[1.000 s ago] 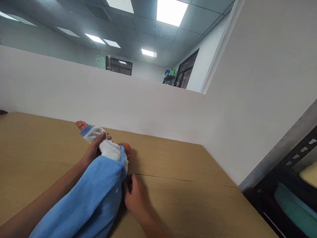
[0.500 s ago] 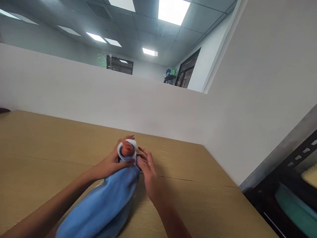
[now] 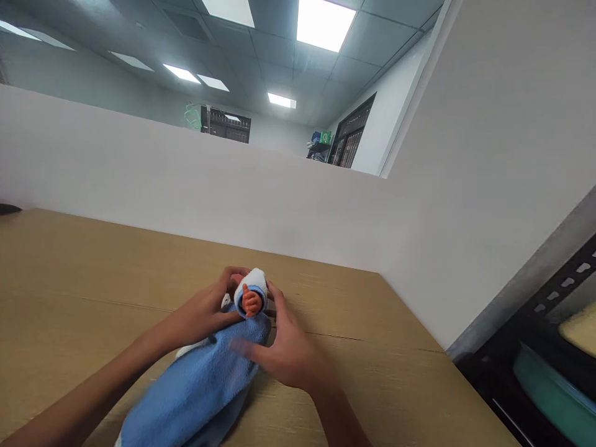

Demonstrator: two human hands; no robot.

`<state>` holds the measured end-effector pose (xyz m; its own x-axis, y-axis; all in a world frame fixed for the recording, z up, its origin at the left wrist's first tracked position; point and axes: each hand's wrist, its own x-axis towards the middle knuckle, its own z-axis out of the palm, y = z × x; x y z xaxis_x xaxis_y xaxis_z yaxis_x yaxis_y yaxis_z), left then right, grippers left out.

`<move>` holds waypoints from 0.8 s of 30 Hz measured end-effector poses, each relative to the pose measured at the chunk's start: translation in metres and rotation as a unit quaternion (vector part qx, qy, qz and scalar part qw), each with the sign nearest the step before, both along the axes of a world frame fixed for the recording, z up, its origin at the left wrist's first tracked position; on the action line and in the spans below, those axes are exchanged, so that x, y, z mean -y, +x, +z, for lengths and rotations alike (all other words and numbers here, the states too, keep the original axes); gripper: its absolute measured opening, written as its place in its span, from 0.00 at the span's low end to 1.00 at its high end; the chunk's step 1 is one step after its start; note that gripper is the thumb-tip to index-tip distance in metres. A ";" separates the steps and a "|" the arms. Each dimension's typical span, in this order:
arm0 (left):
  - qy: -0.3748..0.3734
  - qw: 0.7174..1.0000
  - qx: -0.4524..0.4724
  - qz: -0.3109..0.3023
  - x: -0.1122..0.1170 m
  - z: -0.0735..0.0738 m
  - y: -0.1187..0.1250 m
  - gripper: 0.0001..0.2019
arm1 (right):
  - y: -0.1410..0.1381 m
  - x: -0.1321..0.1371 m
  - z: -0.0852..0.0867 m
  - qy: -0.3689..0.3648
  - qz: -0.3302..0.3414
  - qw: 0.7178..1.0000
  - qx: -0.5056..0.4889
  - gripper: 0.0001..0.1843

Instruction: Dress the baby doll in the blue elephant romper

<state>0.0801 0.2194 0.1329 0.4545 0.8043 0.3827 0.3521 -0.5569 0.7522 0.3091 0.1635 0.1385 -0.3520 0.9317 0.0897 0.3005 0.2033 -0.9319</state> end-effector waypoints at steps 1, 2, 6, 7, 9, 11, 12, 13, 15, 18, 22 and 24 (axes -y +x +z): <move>-0.002 1.000 0.004 -0.008 -0.001 0.001 0.000 0.26 | -0.003 -0.001 -0.002 0.029 -0.033 0.999 0.002 0.56; -0.008 1.000 0.010 -0.021 -0.002 0.001 -0.001 0.25 | -0.006 -0.003 -0.004 0.064 -0.063 0.996 -0.001 0.56; -0.059 0.989 0.041 -0.130 -0.010 0.002 -0.006 0.27 | -0.012 -0.015 -0.008 0.238 -0.121 0.964 0.001 0.41; -0.065 0.986 0.050 -0.145 -0.012 0.000 -0.006 0.28 | -0.011 -0.019 -0.008 0.272 -0.125 0.954 -0.002 0.31; -0.047 0.989 0.084 -0.109 -0.017 -0.005 -0.004 0.23 | -0.008 -0.028 -0.011 0.299 -0.139 0.944 -0.034 0.17; 0.007 0.992 0.124 0.004 -0.022 -0.012 0.002 0.17 | -0.005 -0.036 -0.013 0.279 -0.151 0.944 -0.090 0.15; 0.037 0.988 0.136 0.060 -0.024 -0.015 0.005 0.14 | -0.003 -0.039 -0.014 0.259 -0.152 0.946 -0.118 0.17; 0.062 0.983 0.140 0.101 -0.026 -0.018 0.007 0.11 | 0.000 -0.043 -0.014 0.237 -0.154 0.948 -0.144 0.20; 0.075 0.982 0.125 0.124 -0.028 -0.021 0.008 0.09 | 0.007 -0.048 -0.013 0.191 -0.171 0.949 -0.182 0.25; 0.005 0.993 0.073 0.096 -0.031 -0.023 0.001 0.16 | 0.024 -0.057 -0.010 0.115 -0.252 0.936 -0.219 0.30; -0.055 0.995 -0.010 0.077 -0.036 -0.027 -0.016 0.16 | 0.052 -0.072 -0.018 0.018 -0.384 0.885 -0.263 0.29; -0.076 0.995 -0.042 0.044 -0.038 -0.031 -0.022 0.13 | 0.063 -0.079 -0.025 -0.010 -0.409 0.872 -0.270 0.28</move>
<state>0.0577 0.2572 0.1023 0.4046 0.8882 0.2176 0.4591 -0.4031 0.7917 0.3723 0.2425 0.1133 0.5199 0.8540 0.0180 -0.1456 0.1094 -0.9833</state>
